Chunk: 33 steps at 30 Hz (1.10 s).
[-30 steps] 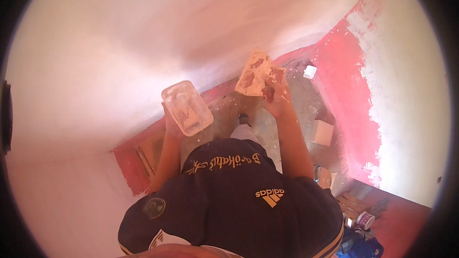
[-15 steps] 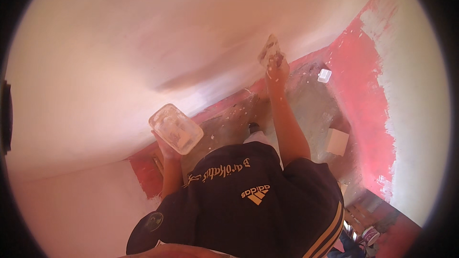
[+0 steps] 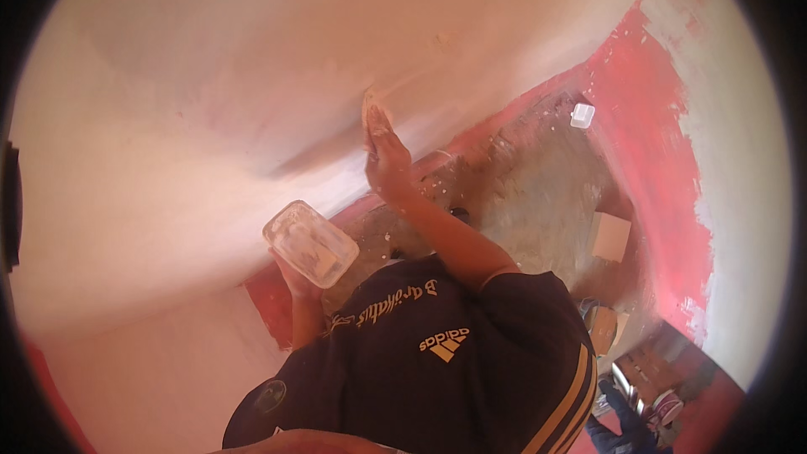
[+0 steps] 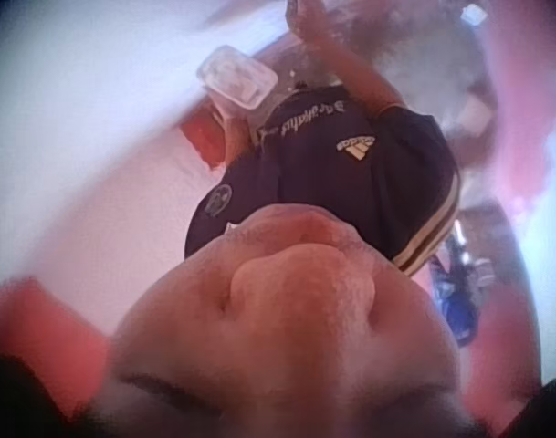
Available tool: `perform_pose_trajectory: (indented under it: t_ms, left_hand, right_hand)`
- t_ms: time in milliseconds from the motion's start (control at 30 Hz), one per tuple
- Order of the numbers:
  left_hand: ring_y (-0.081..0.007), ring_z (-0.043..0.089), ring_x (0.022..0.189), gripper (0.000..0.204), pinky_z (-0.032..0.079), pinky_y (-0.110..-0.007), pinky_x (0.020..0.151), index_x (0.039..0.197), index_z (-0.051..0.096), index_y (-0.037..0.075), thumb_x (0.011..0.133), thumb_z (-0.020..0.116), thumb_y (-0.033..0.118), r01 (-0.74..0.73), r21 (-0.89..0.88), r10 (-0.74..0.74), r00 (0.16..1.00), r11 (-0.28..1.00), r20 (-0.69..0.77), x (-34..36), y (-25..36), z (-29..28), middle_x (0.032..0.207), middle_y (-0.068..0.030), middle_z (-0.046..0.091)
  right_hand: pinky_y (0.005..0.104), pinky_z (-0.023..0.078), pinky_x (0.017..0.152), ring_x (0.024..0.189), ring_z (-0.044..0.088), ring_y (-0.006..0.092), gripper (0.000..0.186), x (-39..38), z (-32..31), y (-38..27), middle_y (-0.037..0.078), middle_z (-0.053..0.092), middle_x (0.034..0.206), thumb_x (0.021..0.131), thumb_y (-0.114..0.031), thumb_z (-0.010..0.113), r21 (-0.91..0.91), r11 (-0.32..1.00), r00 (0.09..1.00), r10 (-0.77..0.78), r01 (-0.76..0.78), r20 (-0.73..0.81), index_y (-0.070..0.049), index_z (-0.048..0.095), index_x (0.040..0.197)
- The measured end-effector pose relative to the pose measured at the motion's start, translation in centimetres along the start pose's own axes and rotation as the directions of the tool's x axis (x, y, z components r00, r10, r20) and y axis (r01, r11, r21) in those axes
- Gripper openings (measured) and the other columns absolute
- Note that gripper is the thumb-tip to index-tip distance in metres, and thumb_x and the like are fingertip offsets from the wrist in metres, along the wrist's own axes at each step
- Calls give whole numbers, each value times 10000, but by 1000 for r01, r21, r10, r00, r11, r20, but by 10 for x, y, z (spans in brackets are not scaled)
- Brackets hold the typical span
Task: The person applies plaster to a wall using a putty knife and a plastic container. They repeatedly scoop plaster from the container and smooth it onto the surface.
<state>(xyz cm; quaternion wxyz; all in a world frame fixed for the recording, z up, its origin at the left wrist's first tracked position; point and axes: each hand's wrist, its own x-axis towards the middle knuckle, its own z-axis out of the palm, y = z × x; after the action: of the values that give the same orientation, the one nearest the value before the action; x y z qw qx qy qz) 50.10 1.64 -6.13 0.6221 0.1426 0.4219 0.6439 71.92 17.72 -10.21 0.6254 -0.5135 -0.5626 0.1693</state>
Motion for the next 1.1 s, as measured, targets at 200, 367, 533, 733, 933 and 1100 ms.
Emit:
perform_pose_trajectory:
  t_ms: [200, 367, 533, 733, 933, 1100]
  left_hand:
    - [-284, 512, 1253, 782, 460, -456, 1046, 1484, 339, 150, 956, 256, 720, -6, 17, 6, 1000, 1000, 4, 10, 21, -24, 1420, -87, 480]
    - [-290, 484, 1278, 776, 428, -466, 1072, 1487, 334, 155, 959, 252, 717, 49, -1, -49, 999, 999, -6, 22, 26, -43, 1437, -86, 455]
    - [-296, 485, 1263, 778, 421, -473, 1075, 1478, 345, 162, 954, 235, 727, 119, 13, -120, 993, 993, 24, 25, 40, -66, 1410, -83, 464]
    - [-282, 480, 1263, 774, 422, -461, 1074, 1477, 341, 157, 961, 225, 722, 119, 46, -123, 987, 992, 107, 23, 60, -73, 1401, -81, 468]
    - [-274, 496, 1246, 760, 440, -451, 1050, 1472, 352, 150, 970, 235, 708, 75, 59, -78, 995, 995, 56, 16, 62, -56, 1388, -79, 481]
    - [-268, 498, 1248, 753, 432, -449, 1056, 1476, 348, 152, 973, 245, 702, 83, 49, -89, 986, 995, 141, 17, 57, -56, 1396, -75, 478]
  right_hand:
    - [276, 427, 539, 588, 454, 89, 415, 85, -101, 23, 23, 566, 771, 1033, -224, 454, 377, 841, 835, 493, -387, -244, -35, 527, 1396]
    - [292, 472, 637, 652, 524, 118, 427, 90, -32, 47, 47, 578, 744, 994, -163, 469, 51, 961, 906, 273, -271, -323, -54, 521, 1403]
    - [293, 479, 652, 709, 574, 133, 345, 10, -33, 82, 51, 647, 857, 962, -131, 494, 335, 857, 909, 416, -392, 0, -42, 605, 1276]
    - [379, 488, 689, 753, 630, 252, 193, 101, -107, 83, 175, 668, 822, 952, -124, 529, -49, 986, 876, 120, -162, -466, 36, 639, 957]
    - [314, 510, 740, 778, 632, 202, 226, 1, -1, 41, 106, 694, 967, 999, -159, 522, -50, 911, 913, 409, -408, -1, 2, 654, 1086]
    - [318, 514, 721, 783, 642, 191, 245, 15, -74, 73, 97, 687, 956, 1001, -146, 493, 135, 977, 962, 191, -166, -197, 37, 650, 1042]
